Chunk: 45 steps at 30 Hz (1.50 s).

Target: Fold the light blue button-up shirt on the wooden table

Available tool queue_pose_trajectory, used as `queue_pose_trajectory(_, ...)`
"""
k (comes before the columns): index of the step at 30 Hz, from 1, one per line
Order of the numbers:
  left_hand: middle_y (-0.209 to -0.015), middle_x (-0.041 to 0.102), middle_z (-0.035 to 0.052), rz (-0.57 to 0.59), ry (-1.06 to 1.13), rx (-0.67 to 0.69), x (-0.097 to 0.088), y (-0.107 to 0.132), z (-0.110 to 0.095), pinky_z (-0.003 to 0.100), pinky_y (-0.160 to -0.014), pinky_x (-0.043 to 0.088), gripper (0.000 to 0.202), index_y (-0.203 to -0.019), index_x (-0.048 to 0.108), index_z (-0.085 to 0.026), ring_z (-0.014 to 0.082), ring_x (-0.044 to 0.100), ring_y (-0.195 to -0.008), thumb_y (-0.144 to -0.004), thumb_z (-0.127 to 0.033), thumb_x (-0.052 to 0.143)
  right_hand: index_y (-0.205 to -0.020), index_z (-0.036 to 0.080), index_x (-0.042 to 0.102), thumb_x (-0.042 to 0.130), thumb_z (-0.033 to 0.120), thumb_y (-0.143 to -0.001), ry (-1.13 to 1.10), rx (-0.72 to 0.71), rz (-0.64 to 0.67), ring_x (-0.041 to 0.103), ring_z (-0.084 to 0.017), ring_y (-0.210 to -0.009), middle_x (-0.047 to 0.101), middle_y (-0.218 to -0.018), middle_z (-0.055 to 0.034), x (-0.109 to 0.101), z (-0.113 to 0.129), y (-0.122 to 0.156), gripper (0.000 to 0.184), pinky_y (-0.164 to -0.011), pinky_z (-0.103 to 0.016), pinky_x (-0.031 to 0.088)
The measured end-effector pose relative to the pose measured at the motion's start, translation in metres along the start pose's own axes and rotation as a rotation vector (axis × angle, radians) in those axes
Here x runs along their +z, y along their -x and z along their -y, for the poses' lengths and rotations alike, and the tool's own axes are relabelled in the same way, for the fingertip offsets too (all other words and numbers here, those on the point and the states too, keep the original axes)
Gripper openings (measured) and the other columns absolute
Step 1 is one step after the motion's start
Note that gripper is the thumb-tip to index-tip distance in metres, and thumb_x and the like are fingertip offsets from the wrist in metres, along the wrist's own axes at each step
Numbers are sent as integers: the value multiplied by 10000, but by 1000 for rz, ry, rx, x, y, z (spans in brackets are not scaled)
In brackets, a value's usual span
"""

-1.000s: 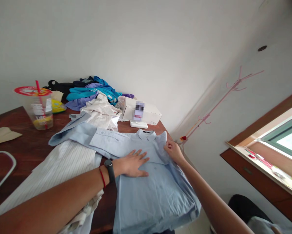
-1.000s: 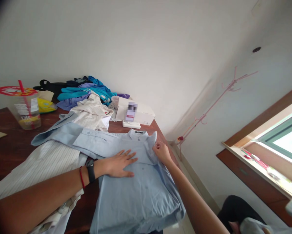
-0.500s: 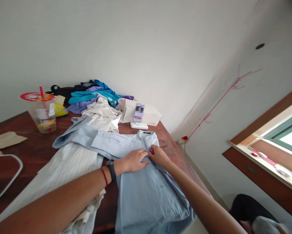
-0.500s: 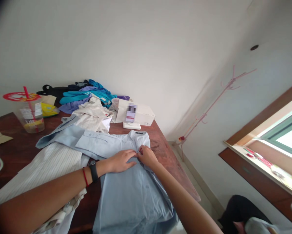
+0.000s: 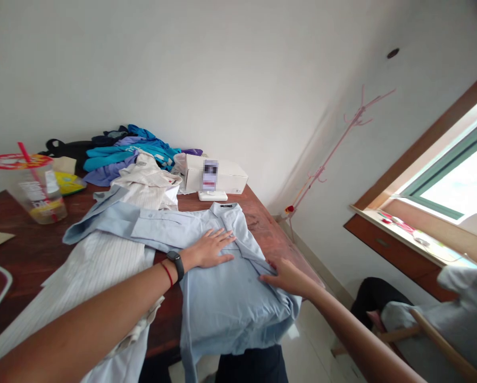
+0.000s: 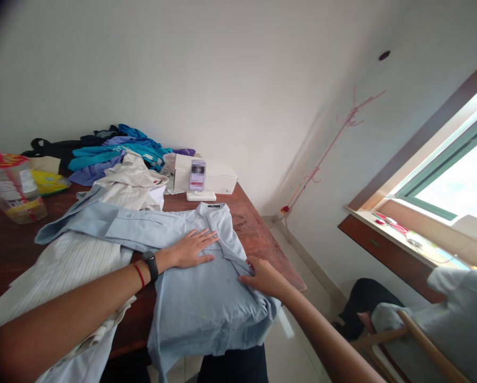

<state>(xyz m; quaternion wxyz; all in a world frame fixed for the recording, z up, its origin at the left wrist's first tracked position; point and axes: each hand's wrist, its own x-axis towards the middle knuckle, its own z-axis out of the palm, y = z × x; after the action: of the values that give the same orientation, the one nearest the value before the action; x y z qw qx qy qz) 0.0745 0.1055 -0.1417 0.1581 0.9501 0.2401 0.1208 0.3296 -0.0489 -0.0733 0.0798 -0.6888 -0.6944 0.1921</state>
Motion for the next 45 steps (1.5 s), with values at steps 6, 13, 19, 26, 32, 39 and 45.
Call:
queue_pose_trajectory(6,-1656,293,75,-28,4,14,2,-2,2,507,-1239,114,707,-1574,350,-292,295,238,-1533,-978,-663,432,-796,205,632,678,258,-764,141,48,108,642,-215,-747,711,-776,-33,24,20,76,77,-631,-279,330)
queue_pose_trajectory(13,-1662,279,73,-28,12,-12,-2,-2,0,514,-1242,135,704,-1570,358,-326,299,257,-1527,-963,-667,464,-952,246,688,733,267,-741,-4,-52,333,689,-217,-859,762,-911,-16,73,44,103,218,-700,-259,421)
queue_pose_trajectory(19,-1681,228,69,0,5,-25,-7,0,-3,599,-1225,160,616,-1526,420,-391,333,262,-1521,-968,-640,490,-976,233,693,666,328,-879,-164,-272,304,675,-168,-826,732,-939,-15,48,41,93,139,-722,-234,479)
queue_pose_trajectory(26,-1696,174,28,36,-13,178,-25,4,-25,623,-1225,149,536,-1492,477,-367,353,128,-1554,-982,-513,551,-1234,214,623,532,348,-986,-89,-397,-240,550,-267,-1273,594,-1358,-138,37,32,32,296,-1098,-427,435)
queue_pose_trajectory(32,-1594,423,2,149,25,214,-36,8,-34,534,-1237,201,452,-1426,564,-367,298,258,-1529,-988,-478,551,-1600,272,295,474,550,-1004,72,-425,-113,144,-319,-1557,232,-1678,-95,67,7,-5,682,-1247,-558,160)
queue_pose_trajectory(39,-1566,464,27,135,71,191,-36,6,-27,442,-1215,303,452,-1376,630,-312,269,378,-1478,-986,-523,544,-1612,300,218,484,604,-989,51,-428,-87,82,-320,-1562,150,-1687,-73,70,1,-5,743,-1249,-563,106)
queue_pose_trajectory(45,-1543,495,34,111,144,153,-35,8,-25,405,-1219,317,420,-1339,667,-288,244,407,-1462,-995,-489,537,-1588,352,284,515,584,-982,-50,-405,-136,143,-320,-1555,206,-1679,-26,70,3,-4,689,-1253,-561,124)
